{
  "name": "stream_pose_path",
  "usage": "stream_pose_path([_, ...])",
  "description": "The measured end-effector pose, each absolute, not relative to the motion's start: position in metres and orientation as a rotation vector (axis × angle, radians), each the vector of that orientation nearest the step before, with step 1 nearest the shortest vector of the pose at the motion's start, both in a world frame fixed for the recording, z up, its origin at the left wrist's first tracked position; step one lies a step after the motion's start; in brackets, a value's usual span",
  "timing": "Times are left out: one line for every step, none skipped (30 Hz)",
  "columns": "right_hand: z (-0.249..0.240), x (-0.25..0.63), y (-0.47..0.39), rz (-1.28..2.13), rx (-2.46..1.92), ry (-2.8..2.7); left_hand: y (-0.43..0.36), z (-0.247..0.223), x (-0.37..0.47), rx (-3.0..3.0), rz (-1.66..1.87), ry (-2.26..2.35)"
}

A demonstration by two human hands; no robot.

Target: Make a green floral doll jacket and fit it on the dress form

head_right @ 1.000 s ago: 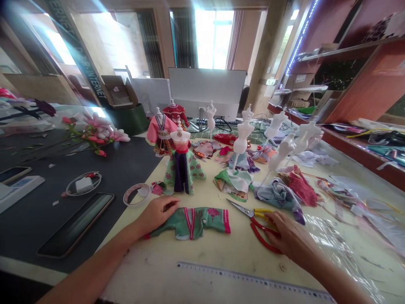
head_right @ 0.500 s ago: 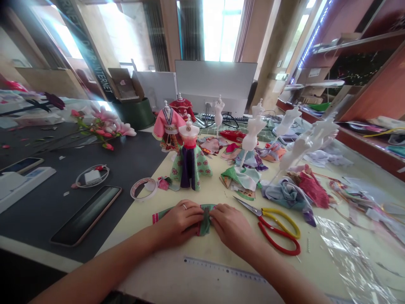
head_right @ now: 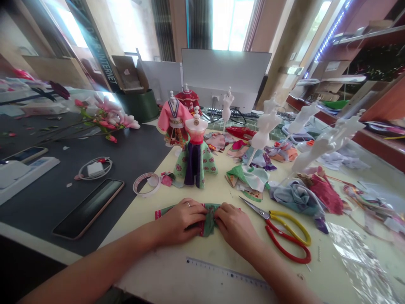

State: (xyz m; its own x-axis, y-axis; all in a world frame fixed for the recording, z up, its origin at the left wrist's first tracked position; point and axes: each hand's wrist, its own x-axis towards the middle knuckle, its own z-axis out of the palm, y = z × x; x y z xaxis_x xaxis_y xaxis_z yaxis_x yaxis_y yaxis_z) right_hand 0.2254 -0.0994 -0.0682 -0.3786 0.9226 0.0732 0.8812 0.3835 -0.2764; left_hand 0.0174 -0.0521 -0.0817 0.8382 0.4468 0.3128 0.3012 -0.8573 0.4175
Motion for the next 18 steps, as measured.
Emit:
stream_pose_path([-0.069,0.226,-0.1,0.287,-1.599,-2.423,-0.052,-0.082,0.017,2.661,0.571,0.564])
stream_pose_path([-0.069,0.226,-0.1,0.294,-1.591,-2.415,-0.052,-0.082,0.017,2.659,0.566,0.565])
stream_pose_path([-0.069,0.227,-0.101,0.307,-1.582,-2.405,-0.052,-0.082,0.018,2.655,0.561,0.566])
stream_pose_path([-0.069,0.229,-0.101,0.325,-1.575,-2.389,-0.052,-0.082,0.018,2.65,0.561,0.567])
stream_pose_path([-0.069,0.231,-0.101,0.348,-1.568,-2.365,-0.052,-0.082,0.018,2.644,0.562,0.567])
stream_pose_path([-0.068,0.233,-0.102,0.374,-1.563,-2.337,-0.051,-0.082,0.018,2.636,0.562,0.568])
stream_pose_path([-0.066,0.236,-0.102,0.399,-1.558,-2.305,-0.051,-0.082,0.018,2.628,0.563,0.57])
stream_pose_path([-0.064,0.238,-0.102,0.421,-1.553,-2.271,-0.051,-0.081,0.018,2.618,0.564,0.571])
stream_pose_path([-0.062,0.24,-0.102,0.442,-1.545,-2.241,-0.051,-0.08,0.017,2.606,0.566,0.571])
stream_pose_path([-0.058,0.241,-0.104,0.471,-1.53,-2.216,-0.051,-0.079,0.017,2.59,0.57,0.573])
stream_pose_path([-0.054,0.241,-0.105,0.514,-1.506,-2.199,-0.051,-0.078,0.016,2.571,0.58,0.578])
stream_pose_path([-0.05,0.239,-0.109,0.578,-1.476,-2.19,-0.05,-0.077,0.016,2.55,0.601,0.586])
stream_pose_path([-0.045,0.237,-0.113,0.668,-1.437,-2.189,-0.049,-0.076,0.015,2.531,0.63,0.595])
stream_pose_path([-0.039,0.233,-0.12,0.778,-1.396,-2.192,-0.048,-0.076,0.014,2.515,0.664,0.604])
stream_pose_path([-0.034,0.229,-0.127,0.902,-1.356,-2.21,-0.047,-0.075,0.012,2.501,0.701,0.614])
stream_pose_path([-0.03,0.224,-0.136,1.01,-1.318,-2.237,-0.046,-0.075,0.011,2.491,0.735,0.622])
stream_pose_path([-0.027,0.219,-0.145,1.107,-1.27,-2.288,-0.045,-0.074,0.01,2.484,0.762,0.631])
stream_pose_path([-0.025,0.215,-0.154,1.148,-1.215,-2.347,-0.044,-0.074,0.01,2.481,0.782,0.64])
